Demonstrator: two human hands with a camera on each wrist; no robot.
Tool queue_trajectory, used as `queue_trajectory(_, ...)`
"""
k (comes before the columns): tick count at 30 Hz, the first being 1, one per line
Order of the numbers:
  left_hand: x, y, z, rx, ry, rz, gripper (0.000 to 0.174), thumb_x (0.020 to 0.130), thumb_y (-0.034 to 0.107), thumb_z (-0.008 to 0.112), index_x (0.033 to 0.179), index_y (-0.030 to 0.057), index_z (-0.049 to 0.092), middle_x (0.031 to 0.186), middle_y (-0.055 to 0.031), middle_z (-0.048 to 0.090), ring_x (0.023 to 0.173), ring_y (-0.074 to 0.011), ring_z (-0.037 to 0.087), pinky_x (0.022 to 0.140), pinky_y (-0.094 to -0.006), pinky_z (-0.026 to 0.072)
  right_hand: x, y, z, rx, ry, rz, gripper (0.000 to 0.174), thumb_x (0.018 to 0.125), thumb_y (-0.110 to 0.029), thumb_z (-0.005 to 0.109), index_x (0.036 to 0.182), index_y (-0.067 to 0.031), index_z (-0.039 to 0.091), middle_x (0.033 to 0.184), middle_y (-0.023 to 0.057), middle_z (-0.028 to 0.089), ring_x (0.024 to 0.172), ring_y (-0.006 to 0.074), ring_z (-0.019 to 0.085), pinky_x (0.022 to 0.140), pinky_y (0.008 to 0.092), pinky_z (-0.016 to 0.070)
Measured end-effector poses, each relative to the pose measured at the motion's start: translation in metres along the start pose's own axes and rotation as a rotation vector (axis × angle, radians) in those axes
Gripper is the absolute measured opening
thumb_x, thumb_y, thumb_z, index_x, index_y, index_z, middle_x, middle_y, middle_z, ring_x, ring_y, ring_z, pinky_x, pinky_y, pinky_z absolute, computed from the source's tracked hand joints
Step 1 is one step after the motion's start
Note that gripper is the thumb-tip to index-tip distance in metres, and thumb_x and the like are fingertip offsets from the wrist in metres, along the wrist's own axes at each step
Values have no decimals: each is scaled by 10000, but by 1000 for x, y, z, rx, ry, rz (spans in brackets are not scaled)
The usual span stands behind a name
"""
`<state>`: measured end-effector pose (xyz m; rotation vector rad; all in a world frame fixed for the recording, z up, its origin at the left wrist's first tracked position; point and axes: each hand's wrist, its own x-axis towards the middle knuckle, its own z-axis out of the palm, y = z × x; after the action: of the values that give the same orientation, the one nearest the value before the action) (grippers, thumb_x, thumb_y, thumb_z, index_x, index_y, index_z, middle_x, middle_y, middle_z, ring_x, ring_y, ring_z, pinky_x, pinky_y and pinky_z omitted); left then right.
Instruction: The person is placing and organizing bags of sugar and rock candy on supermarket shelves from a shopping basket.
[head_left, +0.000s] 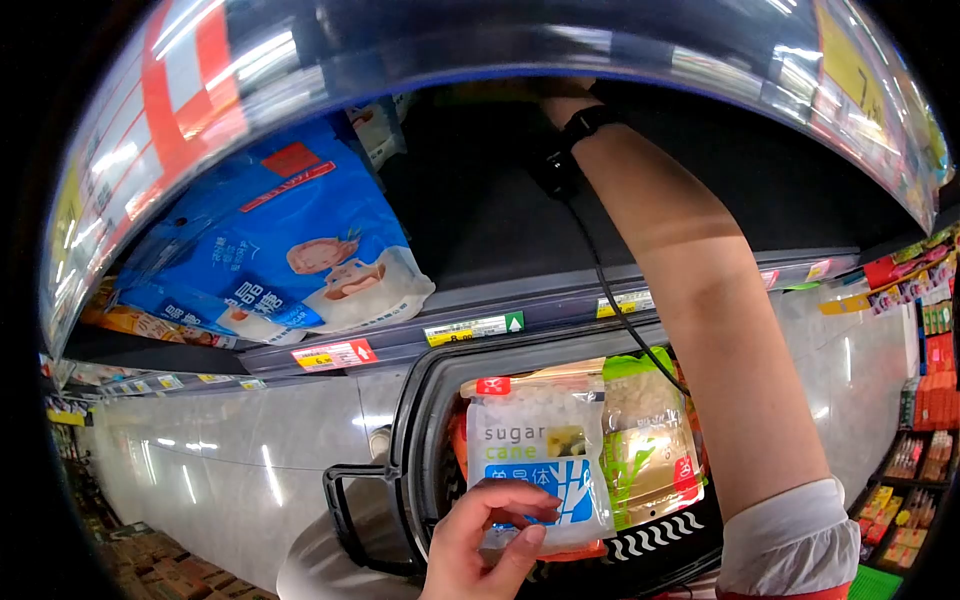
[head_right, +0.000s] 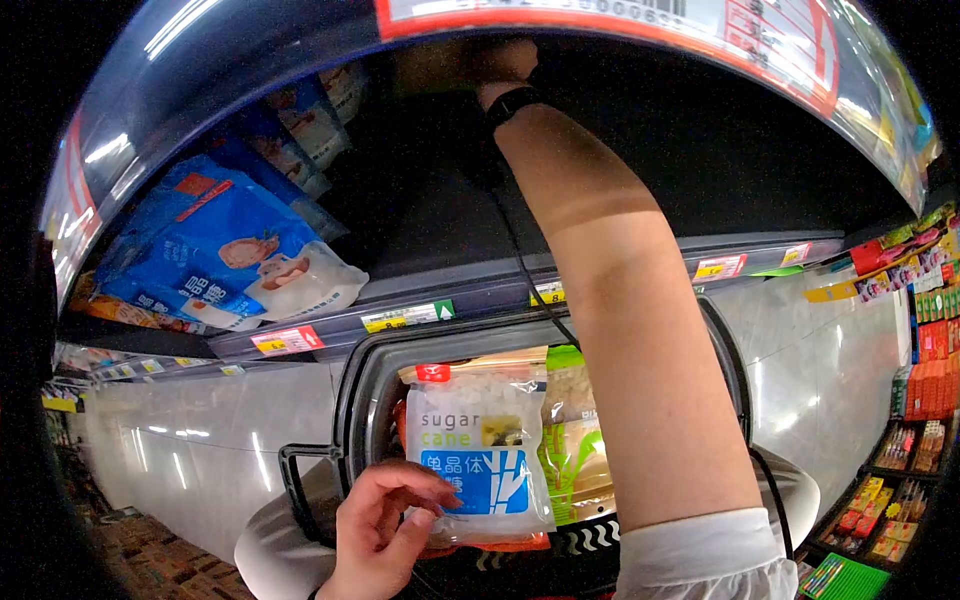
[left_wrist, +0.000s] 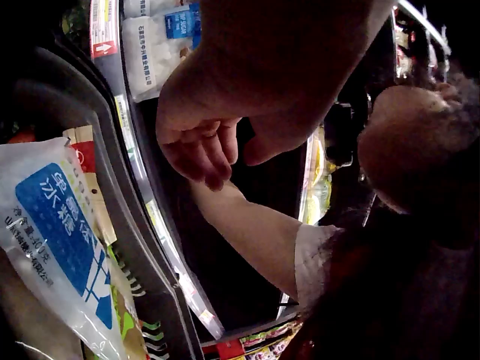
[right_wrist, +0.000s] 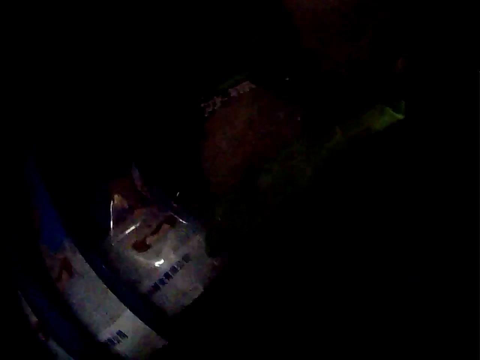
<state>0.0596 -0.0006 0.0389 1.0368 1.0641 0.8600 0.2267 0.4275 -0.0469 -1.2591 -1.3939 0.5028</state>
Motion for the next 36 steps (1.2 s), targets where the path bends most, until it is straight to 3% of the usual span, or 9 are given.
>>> queue_trajectory(21,2,0,0,21,-10,-68,187,849,0,474,1034,12,447,951,-68,533,854,-133,536,728,-229,412,4,1,26,-150,-13,9,253,857,-158,505,1072,-25,491,934,69,560,815,143,529,651,279,422)
queue_trajectory(24,5,-4,2,22,-5,-6,192,849,9,480,1038,17,448,954,-68,533,857,-128,531,734,-220,405,4,2,16,-131,-22,12,259,857,-159,506,1078,-25,488,943,71,561,824,145,533,658,280,424)
queue_trajectory(26,8,-6,3,-10,47,-37,177,842,-2,456,1017,-15,439,954,-103,543,859,-171,555,763,-285,432,4,1,9,-113,-32,15,263,857,-160,506,1082,-24,487,949,72,562,831,145,535,662,281,425)
queue_trajectory(29,9,-5,4,-11,81,-41,186,837,-6,466,1019,-21,431,947,-104,542,857,-168,552,781,-289,431,3,-4,-8,-79,-44,19,270,857,-161,507,1088,-24,484,957,73,564,840,147,539,668,281,427)
queue_trajectory(32,12,-8,1,18,68,43,162,836,21,508,994,5,473,946,-74,557,838,-122,548,756,-245,427,-3,-18,-30,-65,-64,8,276,857,-162,507,1095,-24,481,966,75,566,850,148,543,675,282,430)
queue_trajectory(36,13,-9,1,9,81,101,159,850,35,488,1006,12,469,940,-67,558,815,-113,545,735,-237,429,-64,-42,-78,13,-187,189,285,857,-164,508,1103,-23,478,977,77,568,862,149,547,683,283,432)
